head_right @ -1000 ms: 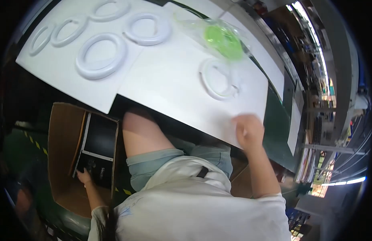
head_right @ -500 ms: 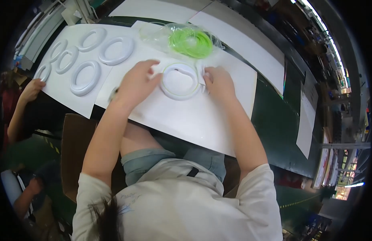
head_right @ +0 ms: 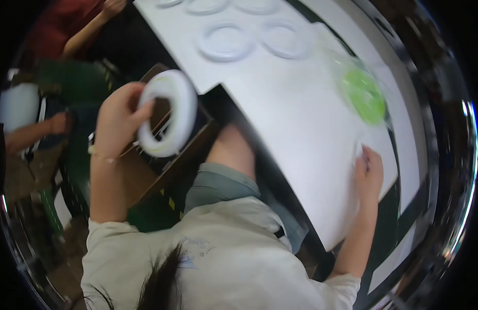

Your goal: Cleaning, inspecting, and assembling circular plastic rings and packing them into a cardboard box.

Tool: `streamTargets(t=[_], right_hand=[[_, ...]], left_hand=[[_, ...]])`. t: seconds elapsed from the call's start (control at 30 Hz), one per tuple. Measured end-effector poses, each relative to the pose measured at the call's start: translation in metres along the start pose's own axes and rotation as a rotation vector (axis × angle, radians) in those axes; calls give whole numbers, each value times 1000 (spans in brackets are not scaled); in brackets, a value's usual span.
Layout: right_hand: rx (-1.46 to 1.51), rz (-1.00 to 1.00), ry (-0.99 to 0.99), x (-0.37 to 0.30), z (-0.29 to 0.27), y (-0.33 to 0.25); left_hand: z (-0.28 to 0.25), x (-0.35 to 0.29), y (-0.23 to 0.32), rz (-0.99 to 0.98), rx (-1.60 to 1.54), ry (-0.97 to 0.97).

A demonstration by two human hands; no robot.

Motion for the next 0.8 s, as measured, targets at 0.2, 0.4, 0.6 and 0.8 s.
streamTargets(t=[0.2, 0.4, 0.6, 0.8], right_hand=[[-58, -114, -190, 18, 61, -89], [-208, -388, -411, 43, 157, -181], [-307, -295, -513, 19, 146, -152], [-239, -238, -553, 5, 121, -128]], left_hand=[[68, -55, -295, -384, 382, -192], [343, -38, -441, -706, 438, -688], [486, -66, -457, -1019, 201, -624], [554, -86, -444, -1228, 38, -509]])
Point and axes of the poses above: each hand's wrist, its own x-axis towards the middle knuckle, its own z-axis out of the palm, y = z × x, the point moved 9 cm from there along x, towards the middle knuckle, and after that the axes turned 10 degrees about x, right-handed, at the moved point
